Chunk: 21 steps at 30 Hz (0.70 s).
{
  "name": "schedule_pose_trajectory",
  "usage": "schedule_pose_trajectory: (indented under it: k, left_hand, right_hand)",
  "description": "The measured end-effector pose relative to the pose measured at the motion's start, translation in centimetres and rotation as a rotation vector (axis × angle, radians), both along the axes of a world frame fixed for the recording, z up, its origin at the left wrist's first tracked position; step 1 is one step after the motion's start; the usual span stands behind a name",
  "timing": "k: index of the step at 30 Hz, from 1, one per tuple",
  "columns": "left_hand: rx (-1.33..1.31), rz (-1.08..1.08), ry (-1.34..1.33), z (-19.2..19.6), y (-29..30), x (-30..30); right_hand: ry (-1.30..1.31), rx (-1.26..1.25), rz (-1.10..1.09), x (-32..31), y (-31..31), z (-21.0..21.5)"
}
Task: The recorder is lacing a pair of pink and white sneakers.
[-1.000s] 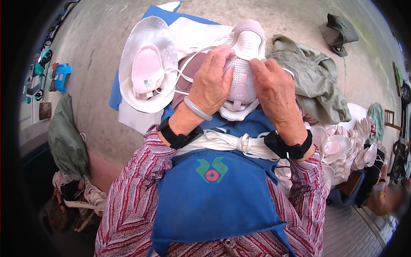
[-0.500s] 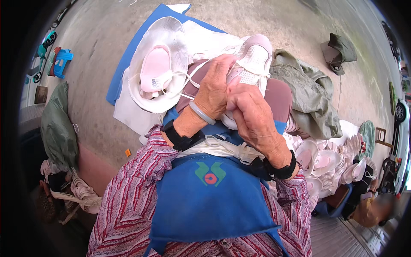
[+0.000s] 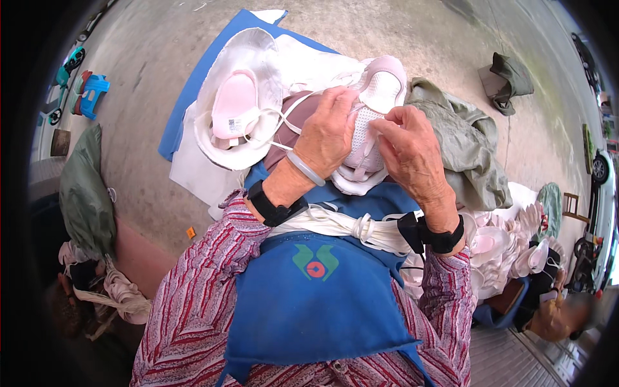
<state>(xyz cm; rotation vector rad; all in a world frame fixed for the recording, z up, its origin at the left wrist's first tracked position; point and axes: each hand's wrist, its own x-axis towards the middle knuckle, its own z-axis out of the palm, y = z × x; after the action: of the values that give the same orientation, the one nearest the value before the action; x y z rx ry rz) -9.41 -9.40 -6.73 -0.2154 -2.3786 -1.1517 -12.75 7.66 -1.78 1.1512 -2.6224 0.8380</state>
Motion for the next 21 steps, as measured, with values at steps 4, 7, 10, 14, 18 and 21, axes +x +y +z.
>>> schedule_pose_trajectory:
  k: [4,7,10,14,18,21]
  left_hand:
    - [-0.015,-0.019,-0.032,0.0,-0.1,-0.2]
    - [-0.032,-0.033,-0.027,0.2,0.0,-0.3]
    - [-0.035,-0.037,-0.030,-0.2,-0.1,-0.3]
    - [-0.035,-0.054,-0.017,-0.1,-0.2,-0.3]
    - [-0.012,-0.061,-0.016,0.1,0.0,-0.4]
    - [-0.022,-0.043,-0.016,-0.3,-0.1,-0.4]
  right_hand:
    - [-0.010,0.028,0.116,1.2,-0.2,1.5]
    - [0.033,0.153,0.165,1.5,0.4,0.7]
    - [0.128,0.203,0.154,1.3,-0.2,0.0]
    - [0.258,0.257,0.219,1.0,-0.3,-0.5]
    - [0.272,0.199,0.248,1.0,-0.7,0.1]
    - [-0.113,-0.223,0.198,2.8,-1.6,1.4]
